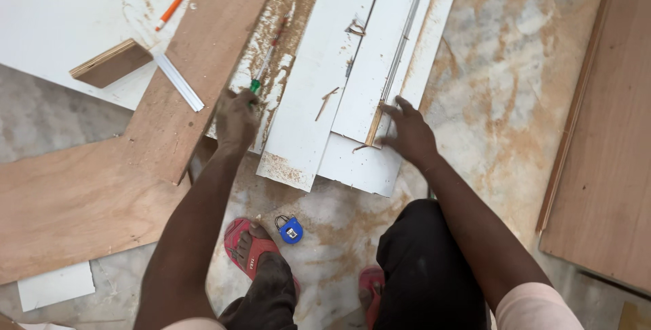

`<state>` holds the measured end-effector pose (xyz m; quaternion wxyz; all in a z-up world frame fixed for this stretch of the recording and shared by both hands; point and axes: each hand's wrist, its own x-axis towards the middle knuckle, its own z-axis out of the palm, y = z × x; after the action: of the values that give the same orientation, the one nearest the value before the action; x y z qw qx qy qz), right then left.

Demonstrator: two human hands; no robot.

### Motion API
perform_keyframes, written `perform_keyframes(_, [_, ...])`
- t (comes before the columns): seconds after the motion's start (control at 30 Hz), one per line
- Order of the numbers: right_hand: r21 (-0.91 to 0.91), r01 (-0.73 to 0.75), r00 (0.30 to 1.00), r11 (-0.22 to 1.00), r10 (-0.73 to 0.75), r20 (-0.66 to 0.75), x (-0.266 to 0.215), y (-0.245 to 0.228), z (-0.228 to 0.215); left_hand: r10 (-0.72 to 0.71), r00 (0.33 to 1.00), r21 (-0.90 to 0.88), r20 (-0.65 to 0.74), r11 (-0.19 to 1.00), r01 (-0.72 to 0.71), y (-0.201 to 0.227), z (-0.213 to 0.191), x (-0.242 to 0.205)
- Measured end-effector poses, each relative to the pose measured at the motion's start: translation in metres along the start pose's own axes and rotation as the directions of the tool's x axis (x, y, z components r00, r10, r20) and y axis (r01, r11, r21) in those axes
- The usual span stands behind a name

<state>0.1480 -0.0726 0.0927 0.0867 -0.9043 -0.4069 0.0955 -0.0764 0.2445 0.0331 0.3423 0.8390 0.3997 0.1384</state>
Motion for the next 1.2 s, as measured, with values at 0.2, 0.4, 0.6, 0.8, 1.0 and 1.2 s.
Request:
perform_keyframes(0.2, [0.379,-0.109,0.988,0.919,0.141,-0.056,0.002,0.072,0.028,0.001,1.0,0.007,0.02,1.0,-0.001,0.004,-0.005,-0.039])
perform_keyframes(0.4, [0.086,-0.285,0.956,0.955,0.289,-0.046,-0.061,0.133,0.058,0.282,0.954,0.237,0.103,0.924,-0.299,0.028,-0.022,-0.075])
perform_keyframes(0.6, [-0.079,-0.587,0.766,0.806,0.584,0.27,-0.176,0.156,0.127,0.143,0.975,0.259,0.173,0.948,-0.185,0.043,-0.024,-0.111])
perform_keyframes(0.8, [0.04,-0.599,0.777,0.8,0.568,0.27,-0.221,0.195,0.187,0.044,0.96,0.363,0.278,0.92,-0.147,0.013,-0.017,-0.111])
perform_keyframes(1.0, [0.336,-0.557,0.83,0.759,0.518,0.207,-0.211,0.212,0.177,0.139,0.765,0.364,0.629,0.817,-0.448,-0.048,0.009,-0.152])
perform_keyframes(1.2, [0.881,-0.367,0.809,0.298,0.569,0.144,-0.179,0.181,0.1,0.777,0.358,-0.069,0.517,0.455,-0.888,-0.116,0.111,-0.208])
